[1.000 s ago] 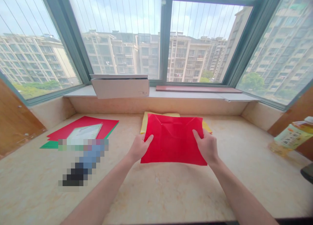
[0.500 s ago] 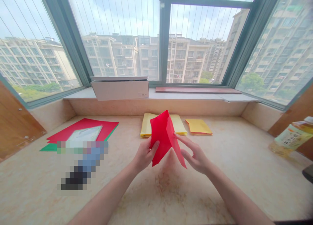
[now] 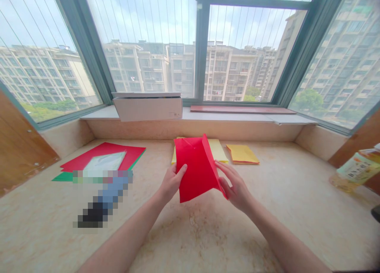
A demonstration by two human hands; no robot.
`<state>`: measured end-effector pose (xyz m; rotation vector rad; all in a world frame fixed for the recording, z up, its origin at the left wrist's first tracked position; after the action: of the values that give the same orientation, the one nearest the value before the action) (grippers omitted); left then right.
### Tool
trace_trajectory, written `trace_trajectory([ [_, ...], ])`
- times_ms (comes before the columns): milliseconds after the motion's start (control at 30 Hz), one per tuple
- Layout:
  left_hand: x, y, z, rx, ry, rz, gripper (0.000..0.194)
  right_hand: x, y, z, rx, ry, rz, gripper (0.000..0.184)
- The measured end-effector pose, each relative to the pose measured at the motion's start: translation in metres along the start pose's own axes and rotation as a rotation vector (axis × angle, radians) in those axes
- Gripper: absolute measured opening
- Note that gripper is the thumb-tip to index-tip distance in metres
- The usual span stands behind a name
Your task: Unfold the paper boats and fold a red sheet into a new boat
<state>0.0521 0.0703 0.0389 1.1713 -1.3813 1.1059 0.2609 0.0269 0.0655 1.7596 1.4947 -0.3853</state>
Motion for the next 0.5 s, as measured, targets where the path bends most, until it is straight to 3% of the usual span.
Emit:
trace_trajectory([
  [100, 0.004, 0.007, -0.003, 0.014, -0.008, 0.014, 0.049, 0.029, 0.024, 0.0, 0.194, -0.251, -0.37, 0.045],
  [200, 0.002, 0.012, -0.007, 0.024, -0.003, 0.056, 0.049, 0.054, 0.033, 0.003, 0.286, -0.467, -0.728, 0.055],
  [300, -0.003, 0.017, -0.01, 0.065, 0.013, 0.131, 0.047, 0.071, 0.037, 0.005, 0.353, -0.58, -0.905, 0.057],
  [400, -0.005, 0.022, -0.011, 0.142, 0.012, 0.21, 0.044, 0.074, 0.033, 0.002, 0.318, -0.598, -0.988, 0.061],
  [500, -0.007, 0.017, -0.01, 0.121, 0.016, 0.237, 0.046, 0.064, 0.019, -0.001, 0.198, -0.578, -0.955, 0.057],
])
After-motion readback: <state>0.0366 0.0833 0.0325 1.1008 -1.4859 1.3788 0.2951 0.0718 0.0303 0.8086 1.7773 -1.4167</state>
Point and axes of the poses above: each hand's wrist, its own z-axis away from the middle knuckle, its own y-axis out of the back of the hand, x = y × z, the point moved 9 cm from there along -z, towards the middle knuckle, and after that the axes turned 10 degrees about -z, right-handed, at the moved point
